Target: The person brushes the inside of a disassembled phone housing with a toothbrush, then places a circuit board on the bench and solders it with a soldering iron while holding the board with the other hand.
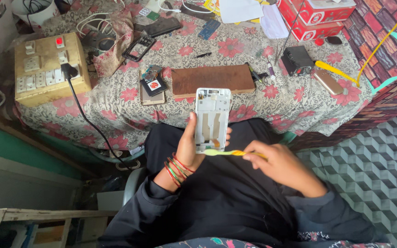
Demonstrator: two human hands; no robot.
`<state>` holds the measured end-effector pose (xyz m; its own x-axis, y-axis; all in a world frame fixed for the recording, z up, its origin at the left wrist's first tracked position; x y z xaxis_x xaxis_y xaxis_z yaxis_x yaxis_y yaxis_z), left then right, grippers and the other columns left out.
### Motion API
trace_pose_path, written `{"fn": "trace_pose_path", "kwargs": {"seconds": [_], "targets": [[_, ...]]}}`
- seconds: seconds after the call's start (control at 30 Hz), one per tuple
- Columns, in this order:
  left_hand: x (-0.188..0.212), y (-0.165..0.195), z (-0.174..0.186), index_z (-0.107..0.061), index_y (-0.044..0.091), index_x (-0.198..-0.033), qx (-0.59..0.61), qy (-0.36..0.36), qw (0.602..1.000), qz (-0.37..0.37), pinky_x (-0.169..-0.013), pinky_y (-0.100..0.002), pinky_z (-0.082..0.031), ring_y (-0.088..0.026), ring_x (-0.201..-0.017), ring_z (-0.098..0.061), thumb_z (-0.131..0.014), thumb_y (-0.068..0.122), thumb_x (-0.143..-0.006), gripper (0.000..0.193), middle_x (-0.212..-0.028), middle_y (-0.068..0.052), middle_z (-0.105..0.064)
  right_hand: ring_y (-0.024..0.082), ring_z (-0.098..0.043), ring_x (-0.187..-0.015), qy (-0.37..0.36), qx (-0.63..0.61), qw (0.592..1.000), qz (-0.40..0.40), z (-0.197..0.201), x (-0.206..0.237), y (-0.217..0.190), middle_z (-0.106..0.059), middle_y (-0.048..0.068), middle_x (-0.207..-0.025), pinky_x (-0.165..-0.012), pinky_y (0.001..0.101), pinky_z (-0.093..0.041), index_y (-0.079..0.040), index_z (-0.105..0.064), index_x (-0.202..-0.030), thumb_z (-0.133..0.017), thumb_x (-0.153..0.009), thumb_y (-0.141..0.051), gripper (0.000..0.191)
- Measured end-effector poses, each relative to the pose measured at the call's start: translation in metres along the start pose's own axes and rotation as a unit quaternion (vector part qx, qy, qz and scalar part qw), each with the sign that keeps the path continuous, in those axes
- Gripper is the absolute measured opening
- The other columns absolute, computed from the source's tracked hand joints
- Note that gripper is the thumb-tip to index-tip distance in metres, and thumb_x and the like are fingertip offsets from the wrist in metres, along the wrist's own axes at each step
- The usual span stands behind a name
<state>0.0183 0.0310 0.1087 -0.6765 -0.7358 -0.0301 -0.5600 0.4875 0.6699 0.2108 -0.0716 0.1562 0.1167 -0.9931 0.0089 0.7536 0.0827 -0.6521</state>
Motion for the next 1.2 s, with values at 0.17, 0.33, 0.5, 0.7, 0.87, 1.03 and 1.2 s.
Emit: {"fn": "trace_pose_path", "kwargs": {"seconds": [0.17,0.33,0.5,0.7,0.87,1.03,1.2], "targets": [[-0.001,0.006,0.003,-0.054,-0.002,-0.142,-0.003,0.008,1.0,-0.029,-0.095,-0.045,-0.056,-0.03,-0.102,-0.071,-0.028,0.066,-0.104,0.082,-0.118,-0.023,-0.07,0.019,-0.072,-0.057,0.011,-0.028,0.998,-0.046,0.015,0.001,0.006,-0.072,0.004,-0.062,-0.054,0.0333,-0.052,-0.012,-0.071,-0.099,-0.066,-0.092,-0.024,0.015],[0.0,-0.015,-0.001,-0.054,-0.003,-0.141,0.012,0.004,1.0,0.026,-0.094,-0.046,-0.056,-0.03,-0.103,-0.071,-0.028,0.067,-0.103,0.083,-0.118,-0.022,-0.071,0.019,-0.072,-0.057,-0.016,-0.007,1.0,-0.006,-0.009,0.0,-0.004,-0.072,0.003,-0.062,-0.054,0.0333,-0.052,-0.012,-0.069,-0.1,-0.064,-0.094,-0.026,0.016],[0.0,-0.024,-0.001,-0.053,-0.003,-0.142,0.022,-0.036,0.997,0.057,-0.096,-0.044,-0.056,-0.03,-0.104,-0.071,-0.027,0.067,-0.105,0.084,-0.119,-0.021,-0.07,0.02,-0.073,-0.056,-0.019,-0.002,1.0,0.014,-0.012,0.0,-0.001,-0.072,0.004,-0.061,-0.053,0.0354,-0.053,-0.012,-0.071,-0.098,-0.065,-0.093,-0.025,0.015],[0.002,-0.034,-0.003,-0.053,-0.003,-0.143,-0.012,-0.046,0.994,0.095,-0.095,-0.043,-0.056,-0.029,-0.103,-0.071,-0.026,0.064,-0.107,0.081,-0.119,-0.023,-0.07,0.013,-0.071,-0.058,0.193,-0.032,0.981,0.002,0.014,0.004,0.008,-0.07,0.002,-0.066,-0.055,0.0288,-0.053,-0.009,-0.07,-0.102,-0.062,-0.097,-0.017,0.012],[0.004,-0.04,-0.007,-0.053,-0.002,-0.143,-0.031,-0.059,0.99,0.125,-0.091,-0.042,-0.057,-0.029,-0.097,-0.072,-0.025,0.063,-0.107,0.08,-0.118,-0.023,-0.071,0.011,-0.067,-0.059,0.168,-0.044,0.985,0.005,0.017,0.005,0.012,-0.068,0.002,-0.066,-0.056,0.0277,-0.052,-0.006,-0.069,-0.101,-0.065,-0.096,-0.015,0.011],[0.005,-0.038,-0.005,-0.052,-0.002,-0.144,-0.032,-0.04,0.99,0.129,-0.091,-0.043,-0.058,-0.029,-0.099,-0.072,-0.025,0.062,-0.107,0.078,-0.118,-0.023,-0.07,0.009,-0.066,-0.057,0.151,-0.058,0.987,0.008,0.01,0.003,0.014,-0.068,0.002,-0.065,-0.055,0.027,-0.051,-0.006,-0.069,-0.101,-0.063,-0.096,-0.014,0.011],[0.006,-0.043,-0.008,-0.052,-0.002,-0.145,-0.032,-0.059,0.986,0.153,-0.092,-0.042,-0.058,-0.03,-0.099,-0.072,-0.025,0.062,-0.107,0.079,-0.118,-0.023,-0.07,0.011,-0.063,-0.058,0.221,-0.053,0.974,-0.005,0.027,0.006,0.02,-0.067,0.002,-0.065,-0.056,0.0279,-0.049,-0.005,-0.068,-0.103,-0.062,-0.1,-0.014,0.011]]}}
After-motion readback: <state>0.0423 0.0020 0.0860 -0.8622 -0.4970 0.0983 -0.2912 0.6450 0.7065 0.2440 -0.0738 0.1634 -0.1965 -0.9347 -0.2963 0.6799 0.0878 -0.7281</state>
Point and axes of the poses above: each hand's wrist, its own x-axis away from the middle knuckle, its own z-axis out of the back of the hand, y = z × x, the point moved 4 cm from there along -x, towards the middle knuckle
